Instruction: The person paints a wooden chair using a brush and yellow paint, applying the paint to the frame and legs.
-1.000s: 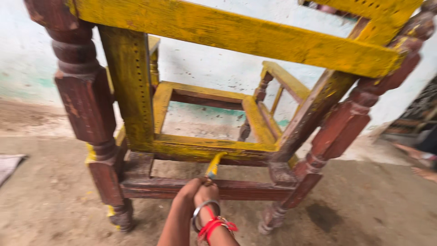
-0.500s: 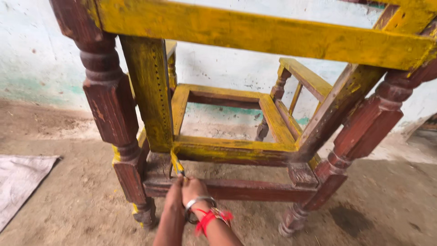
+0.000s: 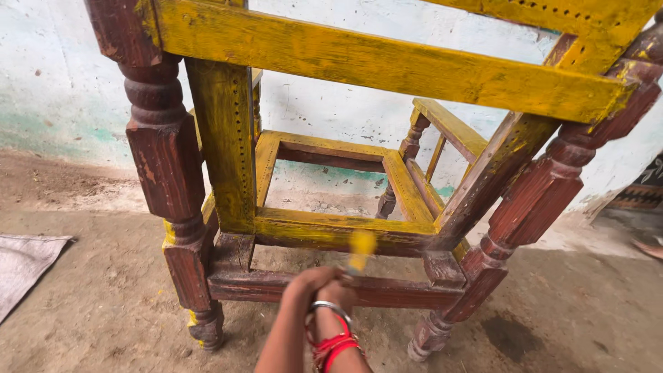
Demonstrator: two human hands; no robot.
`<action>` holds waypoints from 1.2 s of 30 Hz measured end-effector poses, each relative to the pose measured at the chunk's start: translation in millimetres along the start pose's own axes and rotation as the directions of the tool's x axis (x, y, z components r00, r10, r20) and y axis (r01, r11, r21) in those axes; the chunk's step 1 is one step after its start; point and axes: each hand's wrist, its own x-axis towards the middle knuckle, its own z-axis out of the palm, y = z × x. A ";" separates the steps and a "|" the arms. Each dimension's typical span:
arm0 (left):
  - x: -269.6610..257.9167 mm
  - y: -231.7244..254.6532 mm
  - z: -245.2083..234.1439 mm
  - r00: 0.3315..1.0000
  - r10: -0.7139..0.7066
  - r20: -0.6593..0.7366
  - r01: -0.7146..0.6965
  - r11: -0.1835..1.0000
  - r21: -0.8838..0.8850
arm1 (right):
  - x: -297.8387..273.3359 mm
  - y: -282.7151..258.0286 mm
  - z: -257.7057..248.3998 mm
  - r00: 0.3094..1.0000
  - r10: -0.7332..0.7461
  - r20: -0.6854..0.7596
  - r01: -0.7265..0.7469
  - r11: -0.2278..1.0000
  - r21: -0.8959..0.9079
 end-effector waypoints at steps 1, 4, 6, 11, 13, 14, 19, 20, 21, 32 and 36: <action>4.1 7.6 9.1 0.998 -0.001 0.070 -0.008 0.991 0.133 | -0.3 1.5 -14.0 0.999 0.044 0.017 -0.045 0.996 0.072; -1.4 13.5 33.4 0.995 -0.044 0.091 0.052 0.995 -0.087 | -1.8 -18.4 -36.8 0.993 0.114 0.033 -0.119 0.970 0.212; -7.4 17.5 49.7 0.991 -0.071 0.110 0.095 0.969 -0.229 | 1.5 -29.1 -49.3 0.994 0.103 0.042 -0.110 0.960 0.256; -54.4 14.9 11.4 0.996 -0.012 0.093 0.057 0.870 -0.490 | -24.1 -34.7 -23.8 0.996 -0.041 0.073 0.030 0.988 0.152; -75.3 7.1 -13.9 0.999 0.019 0.040 0.007 0.829 -0.559 | -44.6 -37.3 5.6 0.991 -0.116 0.064 0.112 0.992 0.055; -84.4 1.4 -24.0 0.999 0.038 0.012 -0.024 0.814 -0.581 | -52.4 -39.3 15.5 0.986 -0.158 0.055 0.159 0.987 -0.015; -107.9 -23.1 -59.0 0.958 0.095 -0.271 -0.246 0.762 -0.599 | -82.1 -36.6 43.7 0.935 -0.303 0.184 0.342 0.907 -0.244; -109.1 -27.0 -56.5 0.956 0.091 -0.278 -0.256 0.723 -0.642 | -84.3 -39.3 47.9 0.919 -0.351 0.181 0.388 0.890 -0.239; -112.3 -29.5 -53.3 0.955 0.086 -0.285 -0.265 0.681 -0.683 | -86.9 -40.5 48.7 0.900 -0.399 0.178 0.432 0.871 -0.234; -117.4 3.1 18.7 0.700 -0.034 -0.713 -0.626 0.452 -0.636 | -12.1 -48.1 26.2 0.549 -0.180 0.816 0.476 0.870 -0.127; -93.9 7.7 12.1 0.500 -0.022 -0.866 -0.535 0.778 -0.328 | 7.3 -37.7 20.0 0.446 0.074 0.892 -0.247 0.968 0.043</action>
